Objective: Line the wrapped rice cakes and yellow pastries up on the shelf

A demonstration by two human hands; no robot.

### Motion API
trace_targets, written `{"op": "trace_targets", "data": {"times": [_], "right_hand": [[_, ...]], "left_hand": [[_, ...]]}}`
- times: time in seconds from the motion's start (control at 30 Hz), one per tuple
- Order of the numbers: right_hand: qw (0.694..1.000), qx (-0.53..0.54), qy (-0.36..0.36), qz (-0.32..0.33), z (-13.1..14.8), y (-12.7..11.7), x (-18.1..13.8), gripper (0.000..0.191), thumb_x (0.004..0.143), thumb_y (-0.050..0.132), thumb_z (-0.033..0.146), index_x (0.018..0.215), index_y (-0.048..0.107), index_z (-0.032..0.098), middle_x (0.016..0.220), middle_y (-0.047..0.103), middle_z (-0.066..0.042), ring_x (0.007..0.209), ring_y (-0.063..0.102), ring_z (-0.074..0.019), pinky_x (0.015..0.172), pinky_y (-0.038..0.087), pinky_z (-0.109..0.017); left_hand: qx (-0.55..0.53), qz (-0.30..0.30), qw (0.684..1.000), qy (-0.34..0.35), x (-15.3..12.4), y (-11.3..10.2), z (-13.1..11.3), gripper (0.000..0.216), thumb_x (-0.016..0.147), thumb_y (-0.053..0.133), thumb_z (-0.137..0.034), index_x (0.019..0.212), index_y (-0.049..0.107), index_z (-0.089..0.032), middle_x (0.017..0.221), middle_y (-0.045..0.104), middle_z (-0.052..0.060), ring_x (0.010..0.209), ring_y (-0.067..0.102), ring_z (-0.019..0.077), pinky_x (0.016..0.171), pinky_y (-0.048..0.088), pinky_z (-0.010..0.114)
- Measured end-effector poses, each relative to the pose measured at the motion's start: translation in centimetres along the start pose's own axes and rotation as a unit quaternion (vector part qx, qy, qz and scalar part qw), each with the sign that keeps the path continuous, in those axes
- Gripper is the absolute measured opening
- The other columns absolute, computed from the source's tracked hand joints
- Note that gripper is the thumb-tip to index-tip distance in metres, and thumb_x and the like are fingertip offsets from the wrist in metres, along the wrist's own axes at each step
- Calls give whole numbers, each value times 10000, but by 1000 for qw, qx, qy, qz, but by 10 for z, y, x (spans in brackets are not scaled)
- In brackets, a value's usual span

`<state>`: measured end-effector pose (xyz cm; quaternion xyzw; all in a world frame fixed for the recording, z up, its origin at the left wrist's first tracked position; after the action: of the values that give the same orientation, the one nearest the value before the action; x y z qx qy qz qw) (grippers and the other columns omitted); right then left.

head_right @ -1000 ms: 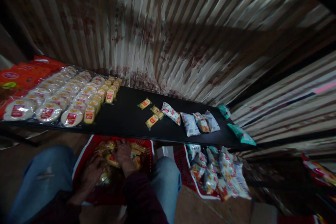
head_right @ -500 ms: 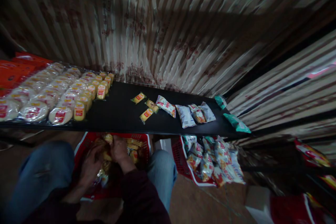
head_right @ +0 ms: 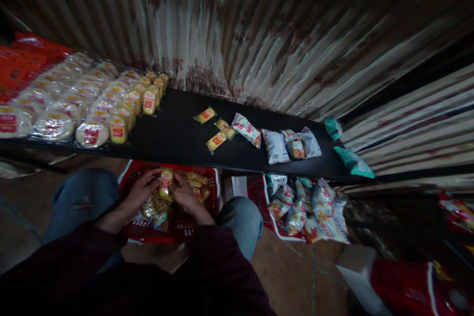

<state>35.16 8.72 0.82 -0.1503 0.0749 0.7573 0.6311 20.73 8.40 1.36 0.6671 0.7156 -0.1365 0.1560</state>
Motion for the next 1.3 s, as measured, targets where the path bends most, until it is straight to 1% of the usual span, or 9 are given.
{"op": "trace_targets", "data": {"times": [0.13, 0.23, 0.33, 0.53, 0.7, 0.83, 1.0, 1.17, 1.3], "right_hand": [[996, 69, 62, -7, 2, 1, -9, 273, 720, 660, 354, 964, 658, 233, 916, 683, -21, 794, 613, -162, 786, 488, -321], [988, 139, 59, -20, 13, 5, -13, 295, 717, 663, 397, 954, 656, 223, 908, 683, -28, 781, 614, -158, 774, 484, -310], [981, 186, 51, -10, 19, 11, -16, 330, 720, 662, 421, 982, 651, 219, 908, 680, -30, 770, 614, -151, 767, 479, -300], [977, 204, 46, -40, 16, 15, -16, 402, 650, 730, 407, 1000, 650, 227, 882, 660, -9, 768, 588, -135, 755, 463, -276], [982, 179, 18, -51, 31, 21, -13, 427, 650, 731, 381, 1028, 616, 218, 808, 615, 19, 687, 548, -104, 675, 444, -232], [989, 139, -6, -45, 40, 25, -16, 399, 685, 694, 380, 1038, 582, 231, 822, 601, 23, 681, 547, -103, 641, 447, -218], [996, 70, -18, -44, 37, 21, -20, 325, 749, 618, 358, 1054, 581, 252, 881, 616, 10, 753, 576, -121, 706, 483, -241], [994, 75, -53, -67, 36, 18, -24, 311, 761, 613, 334, 1056, 581, 244, 965, 614, -12, 877, 587, -141, 799, 483, -263], [990, 81, -78, -80, 40, 17, -26, 299, 760, 615, 343, 1035, 586, 229, 960, 606, -19, 858, 579, -141, 798, 479, -270]], "left_hand": [[-2, -27, 1000, -17, -7, 4, 1, 425, 627, 651, -395, 995, 634, -184, 996, 689, 73, 938, 629, 231, 859, 471, 355], [-19, -52, 998, 22, -6, 4, -4, 402, 643, 633, -404, 978, 624, -181, 1057, 668, 81, 990, 608, 230, 903, 447, 367], [-38, -62, 996, 57, -1, 1, -6, 411, 670, 617, -424, 991, 586, -170, 1041, 660, 92, 965, 612, 218, 884, 458, 370], [53, -58, 989, 124, -1, -4, -10, 309, 761, 547, -432, 941, 569, -181, 951, 644, 66, 912, 600, 202, 884, 446, 371], [81, -44, 986, 140, -9, -8, -21, 400, 771, 549, -453, 1062, 568, -180, 1094, 614, 90, 1031, 567, 220, 929, 420, 373], [23, -12, 993, 113, -12, -8, -21, 448, 725, 602, -411, 1099, 553, -169, 1124, 624, 94, 1062, 566, 226, 951, 408, 364], [-51, -31, 998, 38, -14, -8, -14, 445, 671, 620, -399, 1043, 610, -155, 1077, 663, 74, 1019, 586, 243, 894, 442, 339], [-56, -42, 997, 36, -18, -7, -21, 373, 671, 582, -396, 940, 666, -152, 997, 696, 53, 993, 595, 239, 894, 441, 310], [-84, -50, 995, 36, -23, -6, -26, 382, 682, 553, -418, 928, 663, -146, 971, 700, 66, 958, 609, 241, 851, 467, 314]]}}
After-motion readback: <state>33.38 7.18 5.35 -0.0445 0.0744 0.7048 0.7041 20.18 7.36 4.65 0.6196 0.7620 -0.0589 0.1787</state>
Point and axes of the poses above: each hand's wrist, its own x-axis towards the middle knuckle, its own y-axis out of the palm, z = x × y, the point moved 5 cm from there along x, towards the middle knuckle
